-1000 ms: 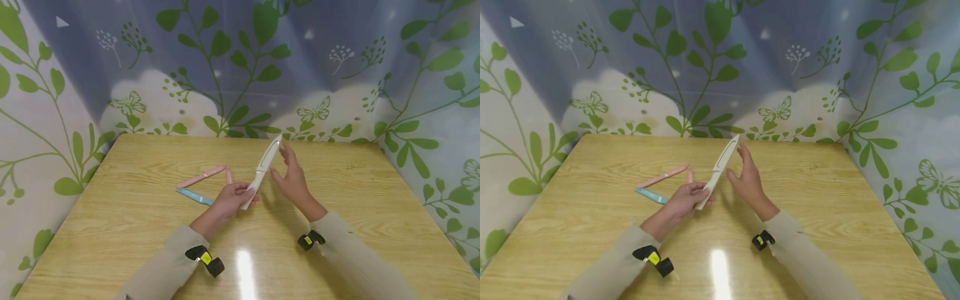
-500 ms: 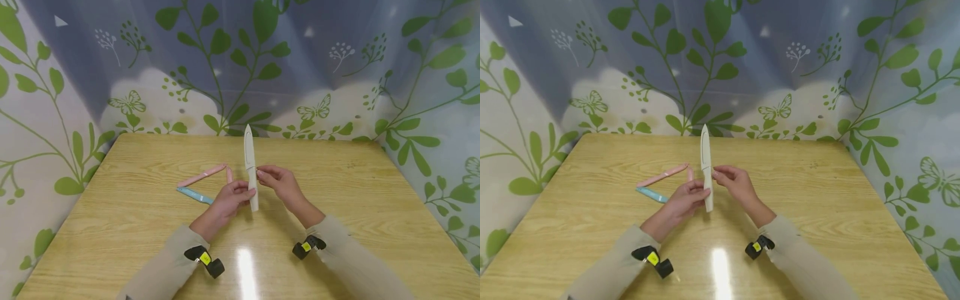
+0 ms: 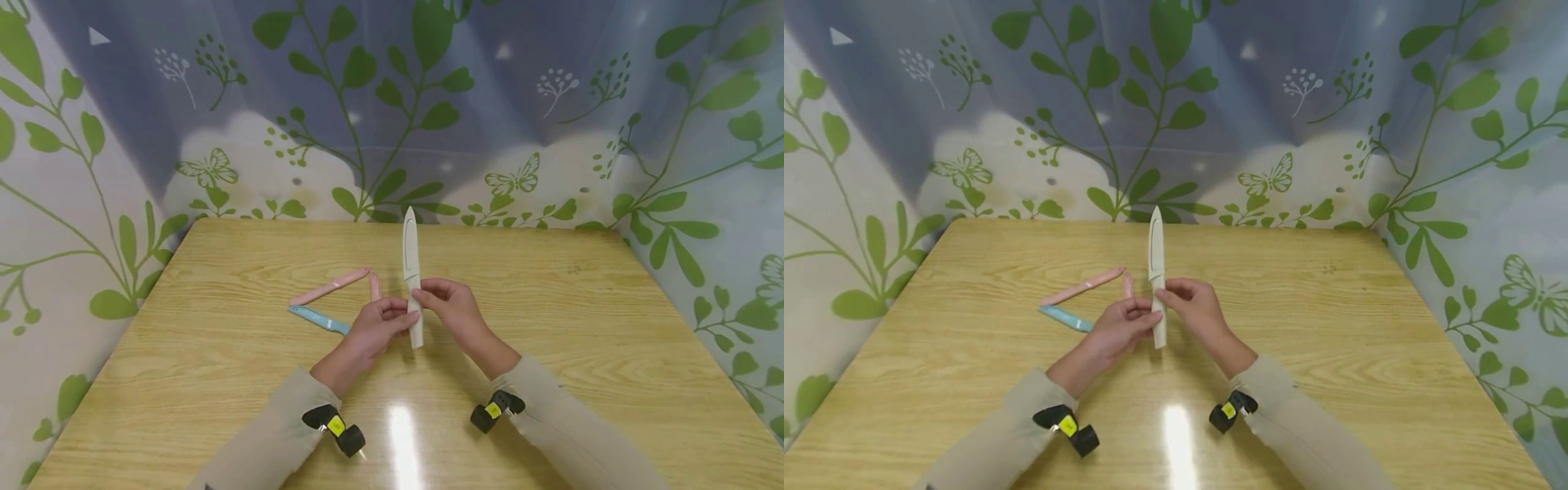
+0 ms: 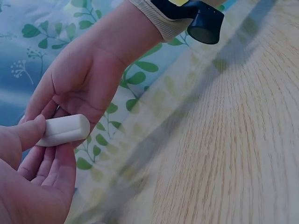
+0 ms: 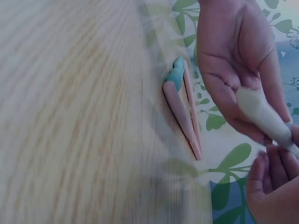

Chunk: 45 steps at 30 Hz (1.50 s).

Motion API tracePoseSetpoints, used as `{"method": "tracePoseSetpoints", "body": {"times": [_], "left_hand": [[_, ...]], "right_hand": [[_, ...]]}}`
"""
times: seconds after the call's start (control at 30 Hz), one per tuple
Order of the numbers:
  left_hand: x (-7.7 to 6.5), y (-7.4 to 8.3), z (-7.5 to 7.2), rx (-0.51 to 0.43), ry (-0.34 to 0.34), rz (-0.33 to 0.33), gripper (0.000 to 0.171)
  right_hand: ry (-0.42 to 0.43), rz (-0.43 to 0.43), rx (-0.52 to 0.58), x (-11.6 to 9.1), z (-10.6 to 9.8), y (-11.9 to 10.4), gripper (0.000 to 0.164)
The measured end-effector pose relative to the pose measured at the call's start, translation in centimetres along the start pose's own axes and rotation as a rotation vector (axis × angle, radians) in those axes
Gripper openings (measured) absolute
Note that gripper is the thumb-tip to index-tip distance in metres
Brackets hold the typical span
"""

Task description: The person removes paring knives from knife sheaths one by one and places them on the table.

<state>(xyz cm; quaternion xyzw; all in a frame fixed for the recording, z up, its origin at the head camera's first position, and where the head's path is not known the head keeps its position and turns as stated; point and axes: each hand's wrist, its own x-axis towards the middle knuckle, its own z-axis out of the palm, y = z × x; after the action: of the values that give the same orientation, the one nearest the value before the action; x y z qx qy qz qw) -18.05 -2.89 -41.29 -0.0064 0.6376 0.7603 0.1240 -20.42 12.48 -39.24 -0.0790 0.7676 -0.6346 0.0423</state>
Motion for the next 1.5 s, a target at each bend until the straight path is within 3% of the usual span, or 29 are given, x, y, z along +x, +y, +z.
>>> {"method": "tracePoseSetpoints", "body": {"times": [0.17, 0.33, 0.57, 0.73, 0.87, 1.1, 1.23, 1.5], "left_hand": [[-0.1, -0.1, -0.4, -0.021, 0.018, -0.001, 0.023], [0.0, 0.2, -1.8, -0.046, 0.050, -0.030, 0.027], [0.5, 2.3, -4.0, -0.133, 0.060, -0.021, 0.042], [1.1, 3.8, -5.6, -0.191, 0.056, -0.006, 0.045], [1.2, 4.4, -6.4, -0.167, -0.007, 0.023, 0.046], [1.0, 4.7, -6.3, -0.098, -0.132, 0.051, 0.046], [0.8, 4.5, -6.4, -0.100, -0.139, 0.049, 0.047], [0.5, 3.8, -7.5, -0.054, -0.081, -0.012, 0.042]], "right_hand": [[-0.003, 0.019, 0.087, -0.3, 0.0, -0.3, 0.027], [-0.046, 0.025, 0.139, -0.4, -0.2, -0.2, 0.028], [-0.077, 0.049, 0.153, -0.5, -0.1, 0.0, 0.028], [-0.108, 0.065, 0.118, -0.6, -0.2, 0.3, 0.028], [-0.141, 0.078, 0.052, -0.8, -0.2, 0.4, 0.027], [-0.242, 0.085, -0.061, -1.1, -0.5, 0.5, 0.026], [-0.287, 0.082, -0.082, -1.1, -0.9, 0.6, 0.028], [-0.298, 0.099, -0.119, -1.0, -2.1, 0.8, 0.027]]}}
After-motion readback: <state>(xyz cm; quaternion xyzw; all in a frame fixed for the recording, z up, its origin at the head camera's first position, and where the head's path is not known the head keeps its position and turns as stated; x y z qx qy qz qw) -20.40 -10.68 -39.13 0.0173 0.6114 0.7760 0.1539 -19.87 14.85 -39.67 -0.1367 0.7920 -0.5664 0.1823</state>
